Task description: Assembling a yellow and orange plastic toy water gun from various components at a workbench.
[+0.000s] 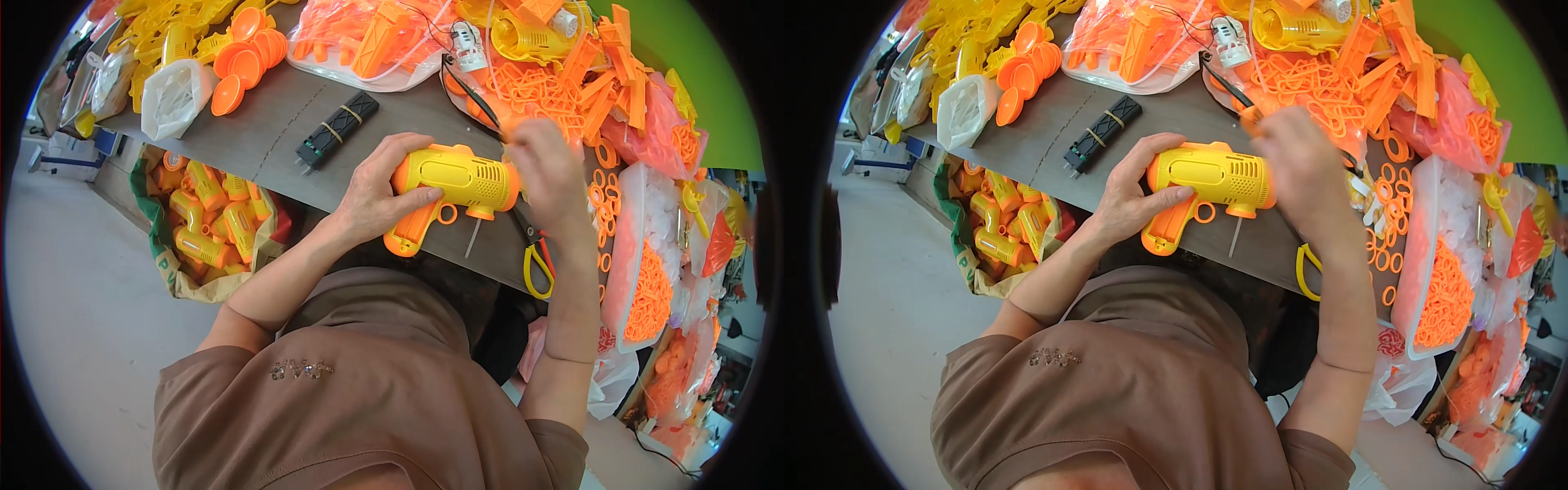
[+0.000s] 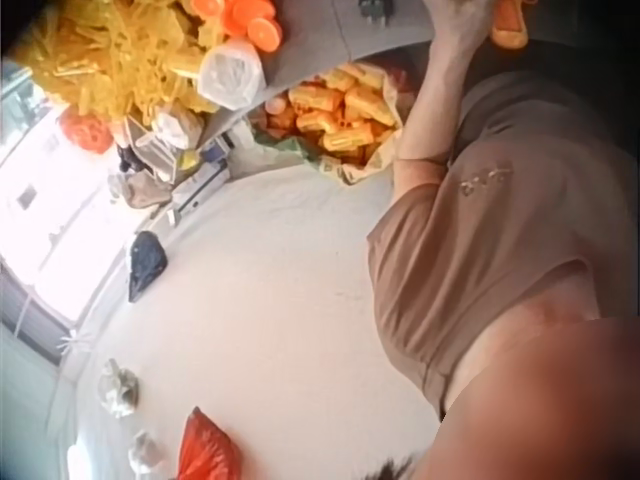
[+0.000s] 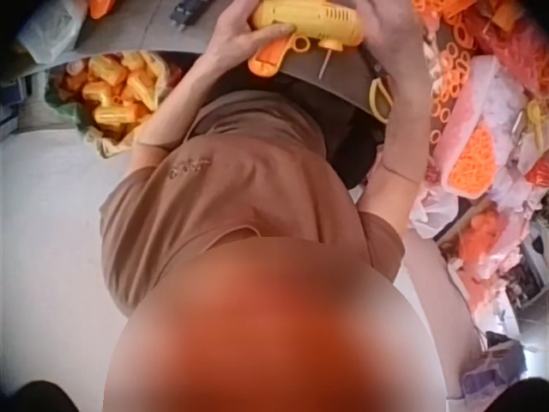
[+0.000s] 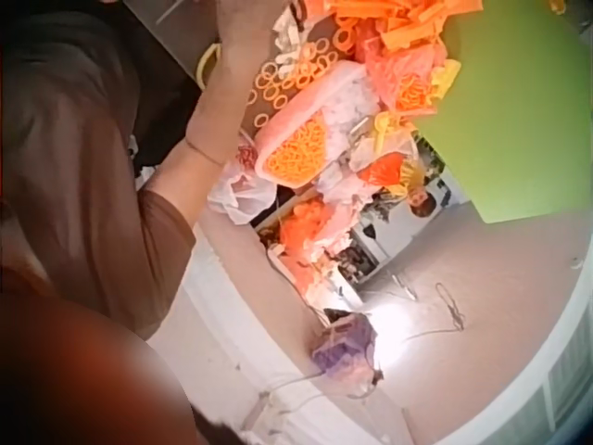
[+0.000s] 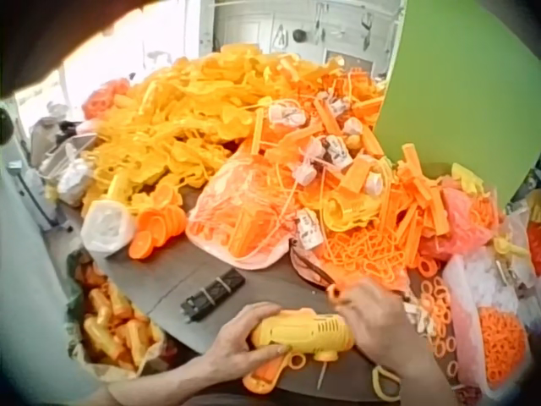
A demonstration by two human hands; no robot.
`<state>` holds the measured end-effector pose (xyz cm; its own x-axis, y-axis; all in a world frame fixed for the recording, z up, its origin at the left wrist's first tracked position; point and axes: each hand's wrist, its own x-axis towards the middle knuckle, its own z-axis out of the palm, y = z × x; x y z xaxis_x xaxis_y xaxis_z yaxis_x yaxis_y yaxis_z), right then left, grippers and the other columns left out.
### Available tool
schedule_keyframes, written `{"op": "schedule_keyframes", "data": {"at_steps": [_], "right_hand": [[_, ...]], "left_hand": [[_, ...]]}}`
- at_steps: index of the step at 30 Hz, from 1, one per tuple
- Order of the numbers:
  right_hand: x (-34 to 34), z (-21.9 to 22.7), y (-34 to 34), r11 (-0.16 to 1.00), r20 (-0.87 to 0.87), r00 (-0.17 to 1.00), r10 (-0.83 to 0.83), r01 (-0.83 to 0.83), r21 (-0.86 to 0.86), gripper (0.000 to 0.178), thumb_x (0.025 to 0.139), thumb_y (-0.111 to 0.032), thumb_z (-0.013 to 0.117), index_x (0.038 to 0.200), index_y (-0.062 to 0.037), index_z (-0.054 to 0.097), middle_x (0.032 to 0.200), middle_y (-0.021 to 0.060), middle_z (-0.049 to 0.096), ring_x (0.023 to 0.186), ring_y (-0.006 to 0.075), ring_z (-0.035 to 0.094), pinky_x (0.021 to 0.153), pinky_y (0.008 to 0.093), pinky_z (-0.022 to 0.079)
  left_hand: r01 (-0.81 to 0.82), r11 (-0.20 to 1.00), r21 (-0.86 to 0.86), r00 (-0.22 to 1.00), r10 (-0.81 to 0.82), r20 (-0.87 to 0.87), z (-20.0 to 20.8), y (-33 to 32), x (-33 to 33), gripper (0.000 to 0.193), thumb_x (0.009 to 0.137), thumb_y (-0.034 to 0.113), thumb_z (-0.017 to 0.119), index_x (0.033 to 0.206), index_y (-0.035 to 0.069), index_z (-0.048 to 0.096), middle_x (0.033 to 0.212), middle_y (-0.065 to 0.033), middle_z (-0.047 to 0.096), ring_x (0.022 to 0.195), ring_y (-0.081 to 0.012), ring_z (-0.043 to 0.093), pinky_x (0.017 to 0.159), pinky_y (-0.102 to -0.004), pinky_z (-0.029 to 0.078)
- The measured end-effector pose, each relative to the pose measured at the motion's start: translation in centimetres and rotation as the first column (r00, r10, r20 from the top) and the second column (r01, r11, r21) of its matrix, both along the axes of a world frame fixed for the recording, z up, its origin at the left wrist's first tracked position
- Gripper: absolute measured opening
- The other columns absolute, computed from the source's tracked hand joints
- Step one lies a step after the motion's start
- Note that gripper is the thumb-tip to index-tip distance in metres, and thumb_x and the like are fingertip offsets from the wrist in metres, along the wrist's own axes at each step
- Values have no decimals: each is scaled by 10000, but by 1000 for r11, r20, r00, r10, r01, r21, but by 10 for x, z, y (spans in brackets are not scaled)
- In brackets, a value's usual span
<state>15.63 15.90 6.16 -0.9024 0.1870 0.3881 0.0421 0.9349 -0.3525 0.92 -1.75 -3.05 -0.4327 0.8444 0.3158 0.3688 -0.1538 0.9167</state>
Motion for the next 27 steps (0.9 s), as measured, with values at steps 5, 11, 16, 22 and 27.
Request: {"op": "schedule_keyframes", "data": {"at_steps": [5,11,16,22,27], "right_hand": [[-13,-9,-47,987,156,983,94,-113,116,324,782,0,630,1093,21,542,965,153,566,873,304,548,768,392,469],[-14,-8,-51,975,180,976,122,-152,164,364,734,5,623,1090,29,547,957,142,544,842,294,532,750,386,468],[-17,-7,-52,973,198,974,112,-148,177,349,720,21,609,1064,31,547,931,137,530,838,293,526,745,389,460],[-19,-7,-53,968,224,967,124,-168,189,308,716,21,598,1020,23,547,902,130,512,831,292,514,741,392,446],[-16,-11,-59,955,200,978,54,-109,276,310,705,20,598,1012,23,550,912,124,510,827,285,501,722,389,438]], "left_hand": [[-5,1000,20,1000,5,10,0,0,0,548,762,188,778,1220,8,537,1185,-134,542,1102,-230,540,944,-336,424],[-5,999,44,1000,5,-2,1,1,0,554,749,169,782,1218,5,537,1195,-144,547,1102,-245,547,941,-343,432],[-2,1000,20,1000,2,-4,1,1,0,553,756,165,776,1227,7,534,1216,-149,540,1118,-249,541,951,-347,428],[10,1000,22,1000,-10,2,1,0,1,574,761,155,774,1254,6,519,1248,-153,522,1141,-252,530,962,-347,423],[42,999,31,999,-42,5,5,-2,1,451,875,167,647,1264,-13,508,1258,-153,513,1151,-238,516,983,-328,396]]}}
